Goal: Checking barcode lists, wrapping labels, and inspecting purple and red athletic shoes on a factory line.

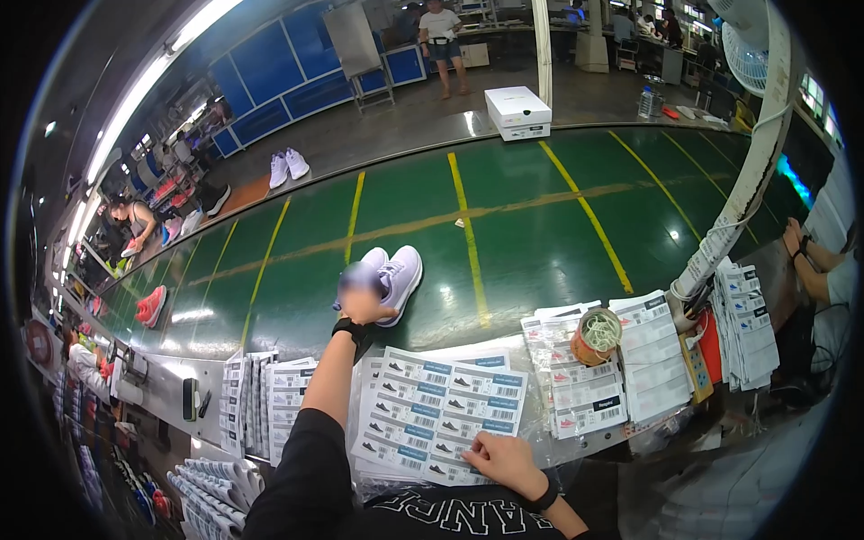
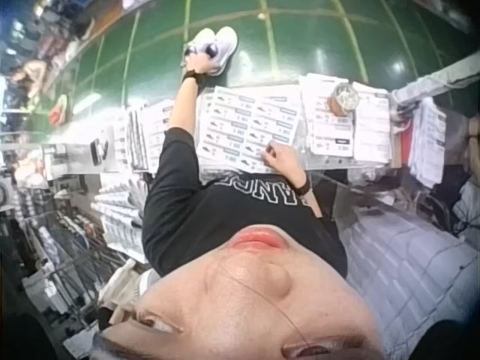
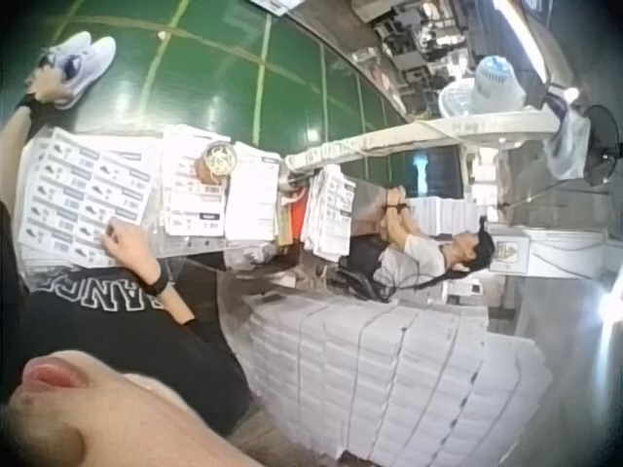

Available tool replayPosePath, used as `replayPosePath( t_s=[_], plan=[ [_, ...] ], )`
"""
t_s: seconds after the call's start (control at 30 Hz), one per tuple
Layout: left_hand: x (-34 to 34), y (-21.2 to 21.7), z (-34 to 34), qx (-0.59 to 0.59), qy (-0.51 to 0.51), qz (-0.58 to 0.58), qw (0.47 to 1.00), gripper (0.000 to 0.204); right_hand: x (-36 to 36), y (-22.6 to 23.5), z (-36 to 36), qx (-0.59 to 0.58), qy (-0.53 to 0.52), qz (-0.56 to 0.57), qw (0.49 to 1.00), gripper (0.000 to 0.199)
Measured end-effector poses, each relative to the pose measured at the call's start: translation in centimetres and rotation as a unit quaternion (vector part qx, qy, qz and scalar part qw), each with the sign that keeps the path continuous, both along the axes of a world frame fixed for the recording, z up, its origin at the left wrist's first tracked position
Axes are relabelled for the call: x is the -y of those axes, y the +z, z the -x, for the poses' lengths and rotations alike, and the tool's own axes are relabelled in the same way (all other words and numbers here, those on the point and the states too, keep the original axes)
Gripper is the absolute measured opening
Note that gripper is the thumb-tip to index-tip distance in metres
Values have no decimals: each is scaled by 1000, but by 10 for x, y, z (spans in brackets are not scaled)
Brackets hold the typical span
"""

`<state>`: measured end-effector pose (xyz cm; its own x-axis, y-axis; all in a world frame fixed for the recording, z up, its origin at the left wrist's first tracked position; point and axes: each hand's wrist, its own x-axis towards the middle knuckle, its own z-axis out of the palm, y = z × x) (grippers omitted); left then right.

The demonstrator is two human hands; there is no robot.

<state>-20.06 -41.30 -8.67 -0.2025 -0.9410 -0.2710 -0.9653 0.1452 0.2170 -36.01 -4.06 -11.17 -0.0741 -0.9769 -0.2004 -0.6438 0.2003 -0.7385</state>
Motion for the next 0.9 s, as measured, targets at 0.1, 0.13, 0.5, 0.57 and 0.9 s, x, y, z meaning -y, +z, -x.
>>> replayPosePath(
  t_s=[0.1,0.13,0.5,0.57,0.9],
  plan=[
    [2,1,5,17,-7,-2,1000,73,0,-2,1,3,-12,11,1000,32],
    [4,-2,5,19,-12,5,1000,76,1,-3,1,2,-11,12,1000,32],
    [36,-6,3,40,-48,-83,995,76,1,-3,0,2,-12,-2,1000,29],
    [33,-12,5,52,-27,-44,997,76,2,-5,-1,0,-21,14,1000,30],
    [-12,-4,30,-36,60,59,996,58,5,3,-4,22,-26,26,999,28]
  ],
)
